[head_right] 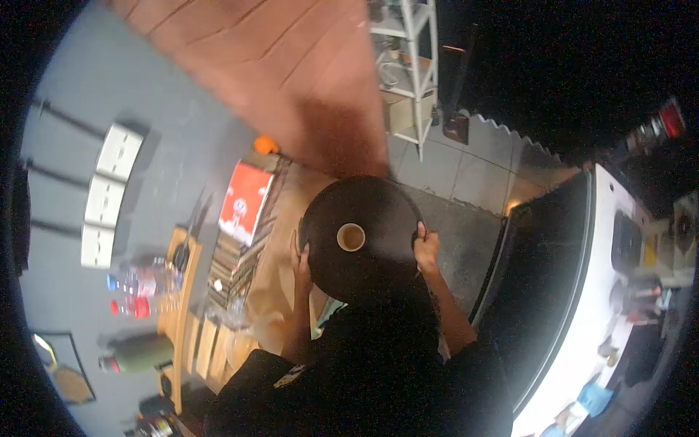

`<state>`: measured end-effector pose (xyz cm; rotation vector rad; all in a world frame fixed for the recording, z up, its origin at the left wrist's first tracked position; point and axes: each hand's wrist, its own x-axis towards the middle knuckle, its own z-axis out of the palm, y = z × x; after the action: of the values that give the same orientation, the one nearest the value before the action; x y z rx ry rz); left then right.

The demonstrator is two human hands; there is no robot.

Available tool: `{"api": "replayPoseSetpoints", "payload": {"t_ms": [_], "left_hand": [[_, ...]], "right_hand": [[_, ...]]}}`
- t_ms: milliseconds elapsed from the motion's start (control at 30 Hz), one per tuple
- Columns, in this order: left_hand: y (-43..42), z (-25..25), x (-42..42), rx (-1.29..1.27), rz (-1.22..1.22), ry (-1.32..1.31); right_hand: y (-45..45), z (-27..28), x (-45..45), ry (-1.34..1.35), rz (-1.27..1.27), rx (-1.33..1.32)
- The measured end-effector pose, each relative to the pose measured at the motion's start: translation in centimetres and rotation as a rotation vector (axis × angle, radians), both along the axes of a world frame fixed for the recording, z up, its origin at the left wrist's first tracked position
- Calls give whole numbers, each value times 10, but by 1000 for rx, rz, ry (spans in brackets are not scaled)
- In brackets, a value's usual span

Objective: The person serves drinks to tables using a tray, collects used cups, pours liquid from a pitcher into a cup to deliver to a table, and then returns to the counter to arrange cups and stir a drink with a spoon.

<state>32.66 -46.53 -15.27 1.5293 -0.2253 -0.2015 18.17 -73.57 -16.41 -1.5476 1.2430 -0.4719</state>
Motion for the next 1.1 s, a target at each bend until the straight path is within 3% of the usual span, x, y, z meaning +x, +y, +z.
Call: {"api": "replayPoseSetpoints", "payload": {"t_ms": [167, 233, 300, 467, 667, 867, 933, 1100], "left_hand": [[-105, 21, 26, 158, -256, -75], [-161, 39, 33, 166, -309, -65], [-214, 48, 39, 341, -344, -176], [-355, 67, 42, 263, -481, -217], [-502, 77, 39, 256, -599, -218], [-638, 80, 47, 223, -735, -178], [-690, 84, 53, 215, -815, -235], [-826, 77, 70, 154, -1003, -222]], "right_hand": [[-70, 16, -32, 17, -261, -18], [-106, 43, -43, -24, -224, 101], [-142, 40, -49, -35, -316, 33], [-249, 26, -74, -179, -480, -111], [-364, 30, -108, -84, -523, -110], [-458, 68, -118, -72, -536, -203], [-491, 72, -113, -216, -614, -147], [-575, 27, -123, -103, -784, -258]]}}
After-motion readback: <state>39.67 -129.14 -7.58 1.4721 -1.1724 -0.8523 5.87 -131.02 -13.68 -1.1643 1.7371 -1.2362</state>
